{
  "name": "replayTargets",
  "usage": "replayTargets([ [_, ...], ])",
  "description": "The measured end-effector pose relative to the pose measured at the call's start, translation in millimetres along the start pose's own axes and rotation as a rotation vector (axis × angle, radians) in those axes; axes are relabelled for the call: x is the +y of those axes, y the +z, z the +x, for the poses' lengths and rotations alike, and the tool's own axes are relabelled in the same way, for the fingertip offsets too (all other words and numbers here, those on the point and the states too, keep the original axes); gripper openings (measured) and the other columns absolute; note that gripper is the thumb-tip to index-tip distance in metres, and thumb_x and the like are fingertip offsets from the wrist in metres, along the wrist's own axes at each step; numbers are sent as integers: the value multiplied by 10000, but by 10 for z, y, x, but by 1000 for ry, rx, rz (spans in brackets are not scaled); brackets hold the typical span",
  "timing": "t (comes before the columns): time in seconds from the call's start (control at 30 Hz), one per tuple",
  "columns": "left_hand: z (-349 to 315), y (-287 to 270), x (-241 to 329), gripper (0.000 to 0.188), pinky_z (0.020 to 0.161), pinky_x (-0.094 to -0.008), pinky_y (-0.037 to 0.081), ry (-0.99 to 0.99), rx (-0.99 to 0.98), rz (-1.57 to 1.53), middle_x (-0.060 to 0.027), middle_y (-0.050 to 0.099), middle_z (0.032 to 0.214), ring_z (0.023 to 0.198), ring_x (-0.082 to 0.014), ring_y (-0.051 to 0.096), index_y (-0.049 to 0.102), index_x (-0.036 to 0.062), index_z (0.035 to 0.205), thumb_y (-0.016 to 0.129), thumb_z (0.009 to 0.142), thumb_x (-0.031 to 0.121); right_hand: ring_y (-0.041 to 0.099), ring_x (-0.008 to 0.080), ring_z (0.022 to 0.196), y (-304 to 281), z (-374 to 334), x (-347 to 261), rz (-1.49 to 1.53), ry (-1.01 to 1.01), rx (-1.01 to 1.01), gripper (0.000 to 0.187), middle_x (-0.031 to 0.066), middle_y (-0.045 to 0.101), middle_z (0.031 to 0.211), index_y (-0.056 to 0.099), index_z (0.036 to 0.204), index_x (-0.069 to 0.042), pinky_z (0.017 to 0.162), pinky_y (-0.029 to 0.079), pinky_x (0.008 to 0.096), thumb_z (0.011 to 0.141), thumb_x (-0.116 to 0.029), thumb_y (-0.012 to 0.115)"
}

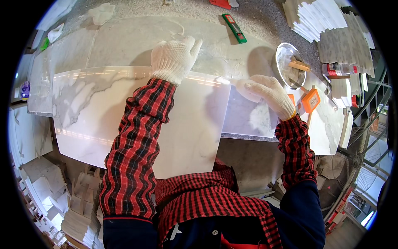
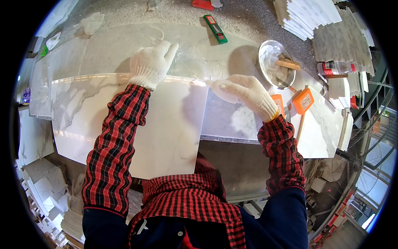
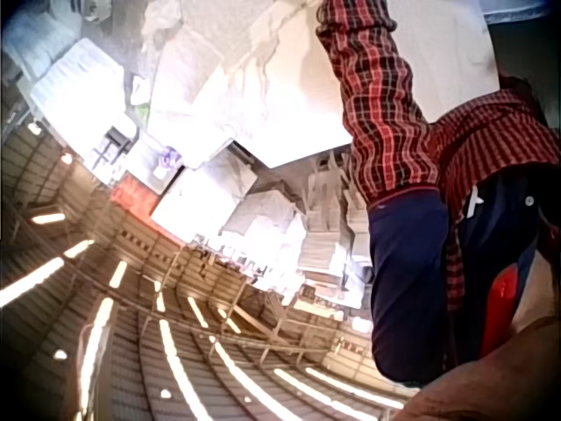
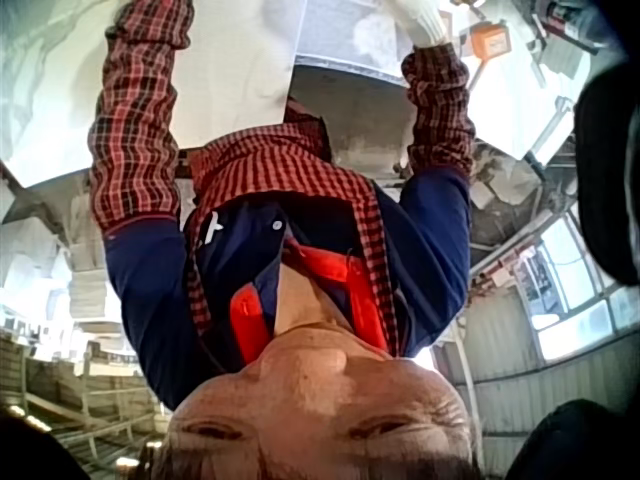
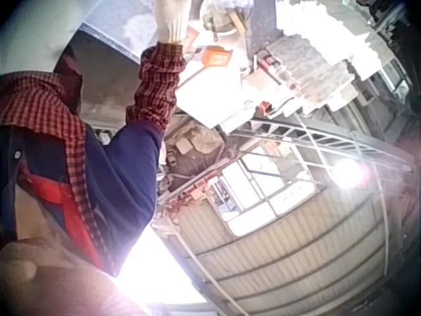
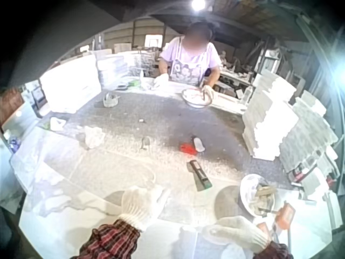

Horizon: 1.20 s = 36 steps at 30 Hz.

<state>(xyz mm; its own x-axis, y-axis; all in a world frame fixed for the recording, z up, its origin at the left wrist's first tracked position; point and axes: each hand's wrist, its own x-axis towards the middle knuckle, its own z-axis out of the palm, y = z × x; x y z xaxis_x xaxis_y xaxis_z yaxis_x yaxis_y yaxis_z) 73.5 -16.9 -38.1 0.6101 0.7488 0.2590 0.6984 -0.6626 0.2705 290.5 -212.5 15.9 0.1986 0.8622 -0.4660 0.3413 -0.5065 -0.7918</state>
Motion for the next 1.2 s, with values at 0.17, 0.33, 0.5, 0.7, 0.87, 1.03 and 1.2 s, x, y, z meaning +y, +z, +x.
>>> replayTargets([
  [0.17,6,16,7,385,608,-490,523,0,26,0,-131,668,626,624,-358,673,692,141,781,567,999,433,589,116,846,8,22,-58,-15,1,-19,444,26,682,902,735,1084,9,748,462,275,921,-400,676],
  [0.33,4,64,-23,373,578,-488,506,35,56,-2,-118,651,602,595,-352,659,678,145,768,582,993,427,589,120,831,13,61,-99,-62,-9,-21,448,37,680,889,737,1077,11,727,462,277,917,-402,674],
  [0.5,5,42,-6,381,591,-463,511,19,51,-7,-114,643,578,569,-342,648,678,142,737,585,993,408,607,144,819,25,104,-65,-79,6,-7,457,69,691,878,752,1082,19,717,482,301,914,-400,678],
  [0.7,4,79,-34,380,570,-451,509,55,92,-5,-105,640,570,550,-326,643,678,143,733,589,994,404,598,143,808,50,129,-67,-74,-30,-8,451,65,686,866,753,1079,15,706,476,298,922,-401,676],
  [0.87,9,82,-36,381,579,-453,508,43,74,-24,-102,639,568,547,-324,640,678,145,736,583,997,406,591,137,812,56,145,-110,-72,-31,-22,442,54,669,850,745,1061,18,716,462,289,923,-396,676],
  [1.03,9,81,-51,384,585,-462,502,46,92,-39,-106,636,566,546,-331,634,672,144,727,586,993,407,580,134,800,86,168,-186,-73,-41,-38,449,49,658,835,741,1052,19,718,451,285,918,-405,678],
  [1.2,15,63,-62,332,549,-493,501,44,76,-34,-108,654,606,585,-352,659,669,166,778,603,981,420,577,131,800,97,230,-256,-115,-8,-90,438,53,656,829,744,1040,16,710,453,291,914,-398,681],
])
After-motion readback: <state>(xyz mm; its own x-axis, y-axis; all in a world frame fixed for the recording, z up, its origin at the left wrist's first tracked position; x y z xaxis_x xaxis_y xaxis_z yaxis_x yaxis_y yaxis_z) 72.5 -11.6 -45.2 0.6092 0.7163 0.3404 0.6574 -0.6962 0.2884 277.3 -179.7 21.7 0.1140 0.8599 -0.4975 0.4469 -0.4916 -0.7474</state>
